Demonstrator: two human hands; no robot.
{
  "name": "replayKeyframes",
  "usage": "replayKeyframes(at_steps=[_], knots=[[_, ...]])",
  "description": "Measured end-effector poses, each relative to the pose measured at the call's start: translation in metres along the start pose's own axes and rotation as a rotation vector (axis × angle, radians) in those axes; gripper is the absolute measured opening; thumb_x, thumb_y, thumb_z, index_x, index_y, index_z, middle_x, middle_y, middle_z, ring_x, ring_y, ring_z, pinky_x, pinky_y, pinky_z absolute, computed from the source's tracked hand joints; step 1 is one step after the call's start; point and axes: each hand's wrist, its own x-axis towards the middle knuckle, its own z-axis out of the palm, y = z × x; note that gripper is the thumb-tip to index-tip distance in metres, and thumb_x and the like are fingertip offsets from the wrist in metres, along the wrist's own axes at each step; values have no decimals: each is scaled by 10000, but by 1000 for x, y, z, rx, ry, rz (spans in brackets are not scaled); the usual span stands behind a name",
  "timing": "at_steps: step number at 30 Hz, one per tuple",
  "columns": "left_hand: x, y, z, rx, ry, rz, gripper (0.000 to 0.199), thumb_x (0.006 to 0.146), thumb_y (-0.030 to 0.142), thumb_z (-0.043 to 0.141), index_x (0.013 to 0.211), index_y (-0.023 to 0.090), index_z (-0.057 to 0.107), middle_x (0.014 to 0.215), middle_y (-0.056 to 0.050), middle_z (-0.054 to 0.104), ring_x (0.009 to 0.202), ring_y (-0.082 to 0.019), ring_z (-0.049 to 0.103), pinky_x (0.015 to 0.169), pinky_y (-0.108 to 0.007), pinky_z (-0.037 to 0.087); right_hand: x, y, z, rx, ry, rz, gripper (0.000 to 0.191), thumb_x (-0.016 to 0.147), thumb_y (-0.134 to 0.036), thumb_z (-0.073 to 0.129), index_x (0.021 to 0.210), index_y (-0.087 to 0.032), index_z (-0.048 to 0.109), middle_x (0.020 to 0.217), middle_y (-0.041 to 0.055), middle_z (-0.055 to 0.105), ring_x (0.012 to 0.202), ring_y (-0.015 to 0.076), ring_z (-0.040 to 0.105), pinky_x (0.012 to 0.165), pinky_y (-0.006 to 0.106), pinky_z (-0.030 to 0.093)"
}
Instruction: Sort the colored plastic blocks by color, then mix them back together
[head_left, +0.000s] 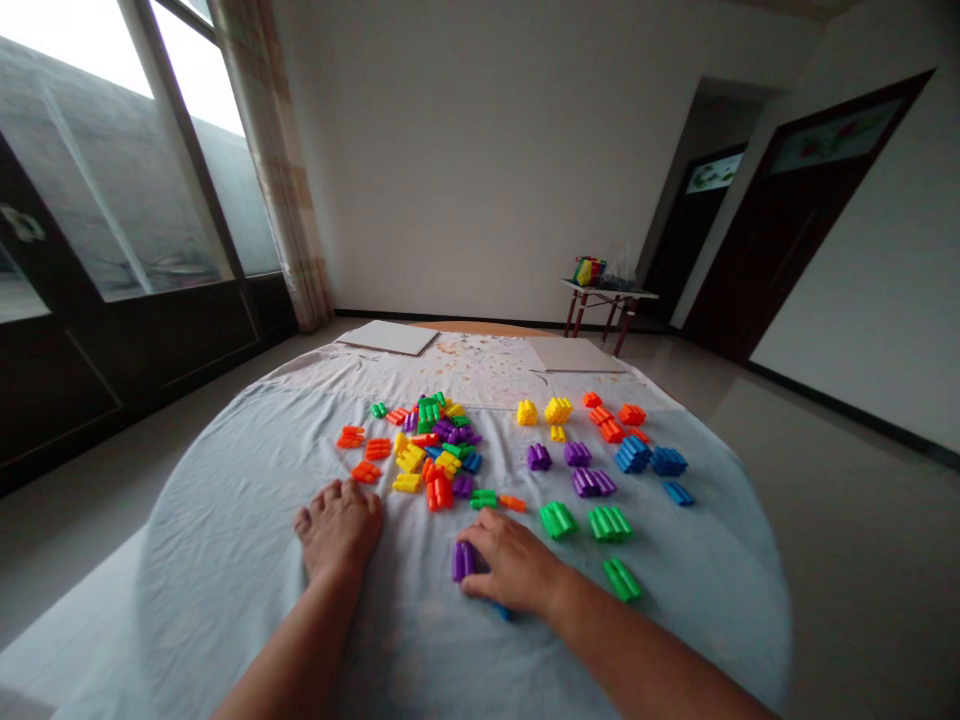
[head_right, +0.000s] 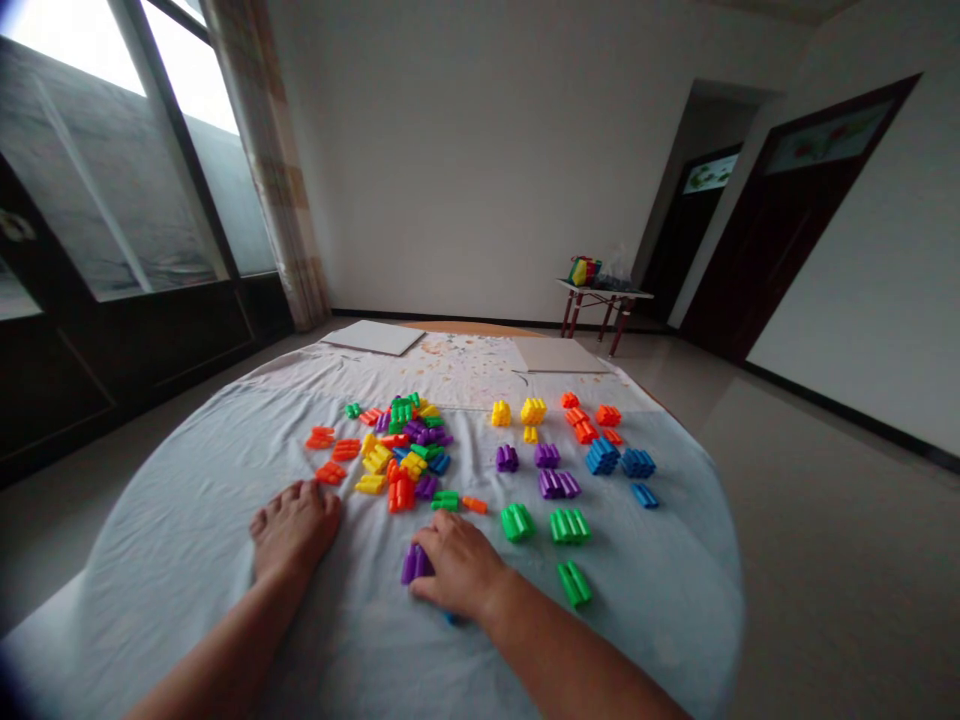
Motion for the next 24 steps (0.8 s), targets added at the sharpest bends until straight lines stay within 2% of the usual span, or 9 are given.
replayKeyframes(at_steps=[6,11,16,19,21,24], knots=[[1,1,-3,13,-27,-3,481,827,400,249,1064,131,570,1194,-155,556,1128,-307,462,955,-453,261,-1,6,9,22,33,-101,436,696,-259,688,1116,-172,610,1049,80,612,1044,220,518,956,324,367],[4,0,-4,13,-78,-1,492,824,422,245,1079,143,560,1233,-162,527,1154,-315,445,958,-453,265,-8,9,5,56,125,-126,504,678,-292,723,1145,-152,594,1044,83,625,1030,212,534,954,304,369],[7,1,-5,7,-95,-17,510,824,443,235,1092,147,551,1250,-168,512,1172,-327,428,960,-451,257,-10,8,12,7,93,-79,511,654,-434,741,1074,-167,629,1007,92,646,995,242,552,921,357,395],[8,2,-7,19,-111,-9,505,824,454,223,1072,158,548,1230,-164,525,1158,-326,438,944,-444,267,-13,6,16,8,82,-90,471,673,-420,725,1067,-177,633,991,85,655,980,239,560,912,363,402],[9,2,-6,46,-121,-12,484,828,448,208,1053,178,541,1228,-148,533,1150,-317,444,938,-432,271,-20,7,10,62,144,-109,456,695,-353,711,1105,-178,614,1027,78,646,1003,217,554,939,337,387],[10,2,-5,86,-124,-22,464,839,433,172,1038,208,525,1238,-124,541,1152,-298,445,943,-412,266,-37,18,-12,172,316,-95,455,730,-231,653,1175,-188,567,1117,64,606,1086,181,514,990,295,354]])
